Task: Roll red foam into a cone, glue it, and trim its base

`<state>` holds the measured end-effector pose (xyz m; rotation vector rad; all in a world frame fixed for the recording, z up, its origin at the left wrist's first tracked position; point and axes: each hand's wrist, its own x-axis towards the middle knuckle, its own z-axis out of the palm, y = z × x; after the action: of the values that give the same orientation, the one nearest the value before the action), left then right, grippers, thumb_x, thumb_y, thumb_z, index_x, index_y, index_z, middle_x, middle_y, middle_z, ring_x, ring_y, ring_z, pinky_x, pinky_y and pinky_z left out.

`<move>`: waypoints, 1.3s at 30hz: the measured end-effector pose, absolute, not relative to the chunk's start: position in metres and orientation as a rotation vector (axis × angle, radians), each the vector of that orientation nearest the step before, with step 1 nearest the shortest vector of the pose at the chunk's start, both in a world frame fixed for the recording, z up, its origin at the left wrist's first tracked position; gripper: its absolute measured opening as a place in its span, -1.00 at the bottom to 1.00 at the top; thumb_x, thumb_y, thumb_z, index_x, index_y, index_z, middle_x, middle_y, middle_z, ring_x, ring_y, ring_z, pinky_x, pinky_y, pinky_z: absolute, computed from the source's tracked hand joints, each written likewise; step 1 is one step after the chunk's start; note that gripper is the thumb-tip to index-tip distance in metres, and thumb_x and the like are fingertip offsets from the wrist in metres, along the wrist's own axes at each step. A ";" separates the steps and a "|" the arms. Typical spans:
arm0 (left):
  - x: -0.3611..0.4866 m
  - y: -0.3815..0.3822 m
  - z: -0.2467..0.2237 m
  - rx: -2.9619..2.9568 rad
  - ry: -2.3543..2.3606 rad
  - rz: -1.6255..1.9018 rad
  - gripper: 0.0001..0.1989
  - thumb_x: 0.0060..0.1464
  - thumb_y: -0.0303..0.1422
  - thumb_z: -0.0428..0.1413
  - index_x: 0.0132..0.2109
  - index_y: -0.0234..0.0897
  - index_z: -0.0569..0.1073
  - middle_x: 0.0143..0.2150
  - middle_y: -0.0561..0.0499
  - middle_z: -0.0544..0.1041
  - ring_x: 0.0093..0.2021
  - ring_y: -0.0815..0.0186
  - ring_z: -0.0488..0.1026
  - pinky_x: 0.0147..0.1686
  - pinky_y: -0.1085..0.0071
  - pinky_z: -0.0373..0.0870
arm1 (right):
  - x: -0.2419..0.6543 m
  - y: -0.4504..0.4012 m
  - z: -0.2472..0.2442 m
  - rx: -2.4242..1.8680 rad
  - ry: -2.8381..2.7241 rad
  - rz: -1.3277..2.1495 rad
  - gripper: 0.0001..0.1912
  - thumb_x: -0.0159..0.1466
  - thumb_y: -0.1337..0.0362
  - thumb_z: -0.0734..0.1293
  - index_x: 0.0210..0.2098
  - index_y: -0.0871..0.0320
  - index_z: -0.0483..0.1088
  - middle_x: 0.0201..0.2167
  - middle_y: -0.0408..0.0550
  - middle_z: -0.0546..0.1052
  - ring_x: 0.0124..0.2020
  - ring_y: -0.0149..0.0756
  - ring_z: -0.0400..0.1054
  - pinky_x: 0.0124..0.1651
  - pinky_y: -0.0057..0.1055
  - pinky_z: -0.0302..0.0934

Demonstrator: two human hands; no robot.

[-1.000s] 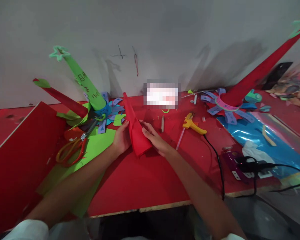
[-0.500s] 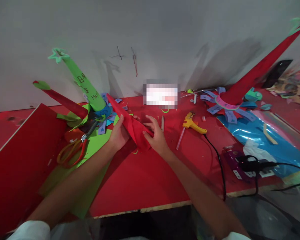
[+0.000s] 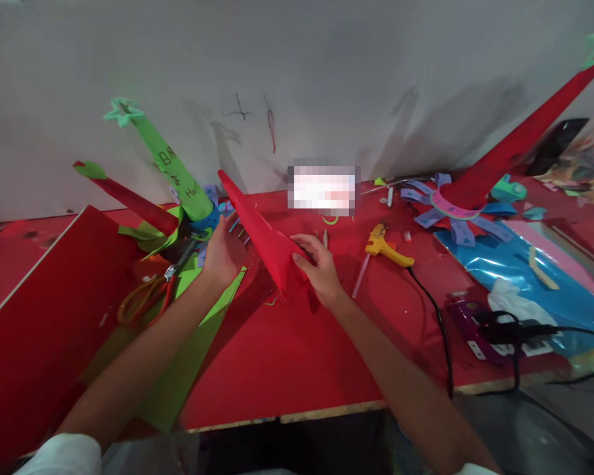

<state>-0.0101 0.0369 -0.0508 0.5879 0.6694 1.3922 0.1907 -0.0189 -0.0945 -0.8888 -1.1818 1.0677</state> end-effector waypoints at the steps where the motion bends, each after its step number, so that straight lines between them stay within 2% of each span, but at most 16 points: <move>1: -0.012 0.039 -0.051 0.589 0.674 1.398 -0.69 0.21 -0.04 0.26 -0.08 -0.14 0.56 -0.12 -0.03 0.62 -0.15 0.25 0.56 -0.15 0.35 0.48 | 0.191 -0.019 -0.095 -0.888 -1.178 1.076 -0.71 0.28 0.22 0.47 0.00 -0.07 0.53 0.08 -0.09 0.59 0.16 -0.17 0.45 0.33 -0.12 0.27; 4: -0.016 0.042 -0.050 0.601 0.688 1.417 -0.73 0.18 -0.09 0.30 -0.11 -0.14 0.57 -0.13 -0.01 0.63 -0.21 0.29 0.54 -0.20 0.38 0.46 | 0.190 -0.019 -0.096 -0.882 -1.173 1.100 -0.70 0.26 0.19 0.50 0.00 -0.06 0.54 0.07 -0.08 0.59 0.14 -0.16 0.46 0.32 -0.11 0.27; 10: -0.018 0.041 -0.045 0.655 0.734 1.449 -0.69 0.09 -0.12 0.36 -0.09 -0.14 0.56 -0.04 0.01 0.64 -0.13 0.29 0.57 -0.13 0.36 0.48 | 0.189 -0.019 -0.096 -0.885 -1.188 1.141 -0.69 0.25 0.15 0.51 -0.01 -0.05 0.54 0.04 -0.07 0.59 0.13 -0.16 0.46 0.32 -0.12 0.25; 16: -0.018 0.041 -0.044 0.671 0.737 1.463 -0.72 0.06 -0.15 0.38 -0.14 -0.11 0.56 -0.11 0.07 0.65 -0.17 0.32 0.56 -0.18 0.38 0.46 | 0.190 -0.020 -0.094 -0.892 -1.213 1.136 -0.70 0.28 0.15 0.49 0.00 -0.04 0.53 0.05 -0.07 0.58 0.14 -0.16 0.45 0.33 -0.13 0.23; 24: -0.020 0.039 -0.034 0.734 0.747 1.466 -0.78 0.08 -0.20 0.36 -0.18 -0.14 0.55 -0.10 0.02 0.66 -0.01 0.19 0.59 -0.08 0.32 0.47 | 0.190 -0.021 -0.091 -0.917 -1.211 1.161 -0.68 0.25 0.10 0.50 -0.01 -0.04 0.52 0.04 -0.06 0.59 0.13 -0.15 0.45 0.32 -0.12 0.23; 31: -0.022 0.039 -0.030 0.730 0.756 1.481 -0.74 0.05 -0.20 0.40 -0.18 -0.13 0.54 -0.18 0.07 0.64 -0.13 0.28 0.59 -0.14 0.38 0.46 | 0.189 -0.023 -0.089 -0.867 -1.229 1.277 -0.62 0.26 -0.02 0.50 0.00 -0.04 0.53 0.08 -0.07 0.58 0.20 -0.14 0.42 0.34 -0.15 0.23; 36: -0.021 0.037 -0.029 0.753 0.775 1.475 -0.77 0.05 -0.23 0.40 -0.18 -0.14 0.57 -0.21 0.06 0.64 -0.13 0.26 0.60 -0.20 0.39 0.45 | 0.189 -0.027 -0.086 -0.902 -1.161 1.401 -0.57 0.34 -0.16 0.39 0.04 -0.05 0.50 0.07 -0.05 0.60 0.05 -0.17 0.51 0.13 -0.19 0.40; 39: -0.016 0.033 -0.027 0.796 0.794 1.441 -0.78 0.06 -0.26 0.40 -0.17 -0.16 0.59 -0.21 0.04 0.65 -0.15 0.26 0.60 -0.20 0.39 0.47 | 0.189 -0.030 -0.083 -0.820 -1.119 1.548 -0.48 0.30 -0.24 0.38 0.06 -0.05 0.48 0.00 -0.03 0.62 -0.11 -0.20 0.56 -0.02 -0.21 0.46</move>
<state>-0.0165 0.0328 -0.0274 0.7963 0.7939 1.4410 0.1893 -0.0295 -0.0834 -0.8199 -1.1190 1.5482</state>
